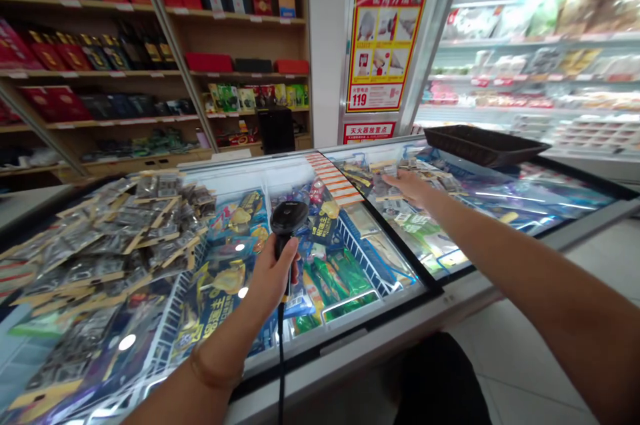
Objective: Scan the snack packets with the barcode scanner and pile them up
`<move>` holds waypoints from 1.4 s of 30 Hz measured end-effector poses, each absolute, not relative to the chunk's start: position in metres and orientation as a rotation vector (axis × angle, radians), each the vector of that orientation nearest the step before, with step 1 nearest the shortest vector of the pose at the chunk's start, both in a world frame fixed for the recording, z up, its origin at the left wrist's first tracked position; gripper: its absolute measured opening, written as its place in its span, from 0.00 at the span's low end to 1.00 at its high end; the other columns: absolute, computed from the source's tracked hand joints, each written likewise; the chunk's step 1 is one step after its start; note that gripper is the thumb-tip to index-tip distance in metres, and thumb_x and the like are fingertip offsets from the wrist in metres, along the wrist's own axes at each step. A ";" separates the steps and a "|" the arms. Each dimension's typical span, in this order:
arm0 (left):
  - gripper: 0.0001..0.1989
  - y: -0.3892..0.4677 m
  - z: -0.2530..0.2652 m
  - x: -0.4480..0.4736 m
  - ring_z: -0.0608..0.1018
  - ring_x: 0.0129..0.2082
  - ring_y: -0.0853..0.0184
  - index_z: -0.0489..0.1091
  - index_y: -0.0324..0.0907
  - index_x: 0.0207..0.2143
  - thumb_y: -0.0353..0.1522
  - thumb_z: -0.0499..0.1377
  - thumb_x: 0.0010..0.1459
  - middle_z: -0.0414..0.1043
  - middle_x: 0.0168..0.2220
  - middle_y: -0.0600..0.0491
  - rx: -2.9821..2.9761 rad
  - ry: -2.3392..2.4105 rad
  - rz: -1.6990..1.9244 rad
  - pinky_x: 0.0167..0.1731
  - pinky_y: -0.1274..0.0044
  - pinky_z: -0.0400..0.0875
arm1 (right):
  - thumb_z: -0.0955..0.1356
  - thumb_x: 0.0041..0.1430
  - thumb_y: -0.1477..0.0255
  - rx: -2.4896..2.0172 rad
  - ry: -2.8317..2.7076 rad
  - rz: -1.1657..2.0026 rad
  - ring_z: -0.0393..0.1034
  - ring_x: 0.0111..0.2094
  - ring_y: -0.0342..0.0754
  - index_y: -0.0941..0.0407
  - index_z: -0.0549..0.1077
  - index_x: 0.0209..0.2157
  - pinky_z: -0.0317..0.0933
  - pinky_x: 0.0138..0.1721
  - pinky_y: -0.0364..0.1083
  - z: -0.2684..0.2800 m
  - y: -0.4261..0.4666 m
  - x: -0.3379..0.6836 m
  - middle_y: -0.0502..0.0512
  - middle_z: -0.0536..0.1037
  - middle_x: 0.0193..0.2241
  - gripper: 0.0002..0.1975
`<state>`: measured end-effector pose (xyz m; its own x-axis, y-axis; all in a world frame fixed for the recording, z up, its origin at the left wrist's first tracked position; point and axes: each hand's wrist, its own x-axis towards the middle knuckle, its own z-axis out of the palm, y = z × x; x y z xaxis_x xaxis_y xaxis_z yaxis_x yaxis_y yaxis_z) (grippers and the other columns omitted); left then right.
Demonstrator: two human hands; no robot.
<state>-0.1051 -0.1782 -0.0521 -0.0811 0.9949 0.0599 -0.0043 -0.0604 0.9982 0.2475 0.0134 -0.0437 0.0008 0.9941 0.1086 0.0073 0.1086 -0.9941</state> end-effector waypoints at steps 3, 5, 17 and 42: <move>0.28 -0.180 -0.052 -0.105 0.69 0.13 0.73 0.64 0.43 0.35 0.57 0.65 0.48 0.69 0.21 0.60 1.190 1.228 1.329 0.13 0.80 0.62 | 0.74 0.59 0.67 -0.890 -1.130 1.318 0.81 0.38 0.52 0.55 0.75 0.38 0.73 0.50 0.56 -0.044 0.022 0.153 0.53 0.84 0.32 0.07; 0.28 -0.180 -0.054 -0.106 0.68 0.13 0.73 0.64 0.43 0.35 0.57 0.65 0.49 0.69 0.21 0.60 1.184 1.226 1.338 0.13 0.79 0.62 | 0.73 0.60 0.64 -0.734 -1.098 1.394 0.81 0.42 0.53 0.54 0.75 0.40 0.74 0.50 0.55 -0.050 0.022 0.096 0.54 0.84 0.35 0.10; 0.27 -0.177 -0.060 -0.109 0.68 0.14 0.75 0.65 0.43 0.36 0.56 0.63 0.53 0.69 0.24 0.60 1.227 1.219 1.294 0.14 0.81 0.61 | 0.73 0.58 0.60 -0.635 -0.887 1.535 0.80 0.46 0.54 0.54 0.73 0.42 0.75 0.48 0.53 -0.080 0.022 0.036 0.55 0.85 0.37 0.15; 0.24 -0.183 -0.059 -0.103 0.68 0.15 0.75 0.65 0.42 0.40 0.53 0.63 0.56 0.68 0.25 0.60 1.307 1.157 1.196 0.16 0.80 0.63 | 0.76 0.53 0.58 -0.556 -1.015 1.533 0.80 0.47 0.55 0.54 0.76 0.38 0.74 0.50 0.53 -0.080 0.017 0.029 0.54 0.84 0.35 0.17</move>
<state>-0.1034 -0.1831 -0.0595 0.0608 0.9962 0.0628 0.0301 -0.0647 0.9974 0.0292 0.0165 -0.0804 -0.2298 0.9553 0.1862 -0.5445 0.0324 -0.8381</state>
